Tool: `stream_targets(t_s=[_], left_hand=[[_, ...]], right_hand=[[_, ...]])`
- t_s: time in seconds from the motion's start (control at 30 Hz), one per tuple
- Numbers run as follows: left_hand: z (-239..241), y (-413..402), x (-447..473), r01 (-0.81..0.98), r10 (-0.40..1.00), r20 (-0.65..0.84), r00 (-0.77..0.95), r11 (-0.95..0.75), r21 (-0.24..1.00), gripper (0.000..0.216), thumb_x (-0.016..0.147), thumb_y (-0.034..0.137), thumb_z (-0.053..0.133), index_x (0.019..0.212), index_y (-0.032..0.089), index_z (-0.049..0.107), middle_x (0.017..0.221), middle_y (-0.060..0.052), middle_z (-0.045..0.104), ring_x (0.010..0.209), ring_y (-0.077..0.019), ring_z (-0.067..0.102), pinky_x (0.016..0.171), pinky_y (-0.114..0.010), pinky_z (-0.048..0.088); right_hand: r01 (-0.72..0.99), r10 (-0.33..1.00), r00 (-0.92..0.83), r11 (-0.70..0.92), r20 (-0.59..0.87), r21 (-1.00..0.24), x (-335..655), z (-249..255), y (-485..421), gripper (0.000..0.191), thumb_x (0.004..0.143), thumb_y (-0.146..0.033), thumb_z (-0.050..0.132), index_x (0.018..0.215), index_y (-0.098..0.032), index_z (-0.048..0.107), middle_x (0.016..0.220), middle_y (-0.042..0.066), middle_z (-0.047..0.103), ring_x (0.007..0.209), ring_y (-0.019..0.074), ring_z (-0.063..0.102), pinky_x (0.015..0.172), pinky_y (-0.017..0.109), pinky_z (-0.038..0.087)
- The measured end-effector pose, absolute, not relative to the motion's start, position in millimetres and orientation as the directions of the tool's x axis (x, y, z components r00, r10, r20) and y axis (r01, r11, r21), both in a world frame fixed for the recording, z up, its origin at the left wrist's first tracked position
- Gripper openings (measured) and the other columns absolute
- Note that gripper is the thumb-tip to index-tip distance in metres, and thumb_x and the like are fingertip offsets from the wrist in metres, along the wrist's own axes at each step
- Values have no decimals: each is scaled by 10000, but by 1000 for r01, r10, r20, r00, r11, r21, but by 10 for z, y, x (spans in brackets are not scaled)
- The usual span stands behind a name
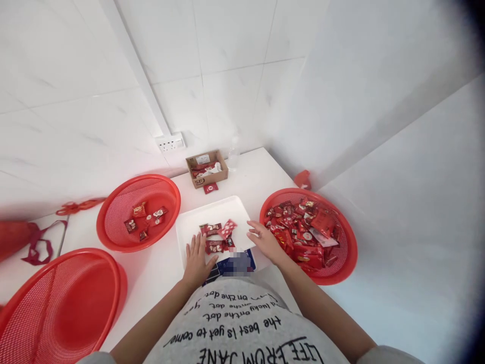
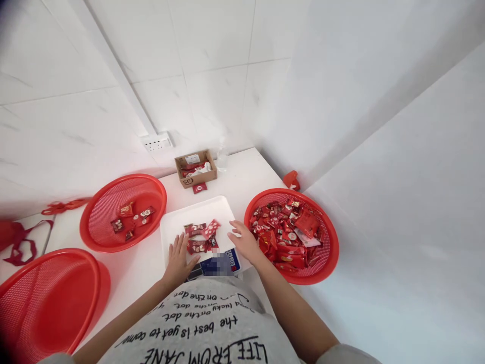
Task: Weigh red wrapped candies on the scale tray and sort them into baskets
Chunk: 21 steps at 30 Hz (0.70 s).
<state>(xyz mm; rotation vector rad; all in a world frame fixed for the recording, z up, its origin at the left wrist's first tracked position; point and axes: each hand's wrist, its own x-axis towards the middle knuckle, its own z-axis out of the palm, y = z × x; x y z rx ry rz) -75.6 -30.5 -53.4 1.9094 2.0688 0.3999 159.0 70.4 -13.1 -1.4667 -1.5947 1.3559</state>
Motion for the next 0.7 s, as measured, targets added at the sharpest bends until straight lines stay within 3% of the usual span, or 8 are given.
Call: stream_targets(t_s=[0.13, 0.2, 0.27, 0.43, 0.57, 0.7], left_hand=[[-469, -232, -680, 916, 997, -41, -70, 81, 392, 739, 819, 491, 424, 1416, 179, 119, 1487, -132, 144, 1361, -292, 44, 1059, -548, 121], [-414, -152, -598, 923, 995, -58, -81, 97, 373, 726, 816, 510, 418, 1412, 196, 148, 1494, -127, 108, 1361, -298, 31, 1057, -556, 96], [-353, -38, -487, 929, 990, -85, -108, 131, 345, 711, 815, 544, 392, 1406, 210, 180, 1495, -138, 90, 1359, -310, 24, 1047, -570, 91], [-295, 247, -240, 966, 990, -114, -84, 109, 234, 658, 814, 595, 329, 1380, 267, 265, 1484, -128, 160, 1349, -352, 62, 1012, -622, 69], [-365, 324, -298, 981, 997, -42, 61, -52, 188, 594, 806, 579, 367, 1326, 292, 379, 1457, -96, 265, 1341, -360, 102, 1001, -645, 26], [-397, 318, -573, 941, 961, -6, 276, -269, 207, 566, 806, 550, 410, 1314, 300, 395, 1428, -87, 331, 1332, -326, 177, 1031, -603, 36]], right_hand=[[755, 981, -187, 110, -52, -647, 1642, -290, 666, 442, 787, -309, 470, 1211, -195, 516, 1380, 99, 378, 1290, 249, 298, 1053, 438, 254], [852, 983, -173, 120, -57, -509, 1705, -363, 635, 460, 812, -305, 445, 1257, -192, 467, 1415, 107, 323, 1326, 268, 217, 1067, 477, 185], [894, 980, -164, 101, -109, -436, 1751, -424, 601, 485, 833, -319, 419, 1300, -185, 412, 1426, 121, 297, 1333, 271, 194, 1056, 473, 200], [905, 967, -164, 70, -192, -420, 1751, -466, 557, 506, 863, -374, 369, 1348, -233, 333, 1413, 92, 311, 1292, 238, 297, 986, 375, 331], [905, 960, -143, 29, -241, -424, 1731, -414, 559, 502, 866, -399, 350, 1351, -273, 322, 1423, 74, 297, 1250, 240, 370, 912, 359, 402], [898, 961, -143, 26, -235, -439, 1744, -390, 557, 494, 864, -390, 351, 1341, -265, 344, 1428, 74, 294, 1244, 237, 383, 921, 356, 398]])
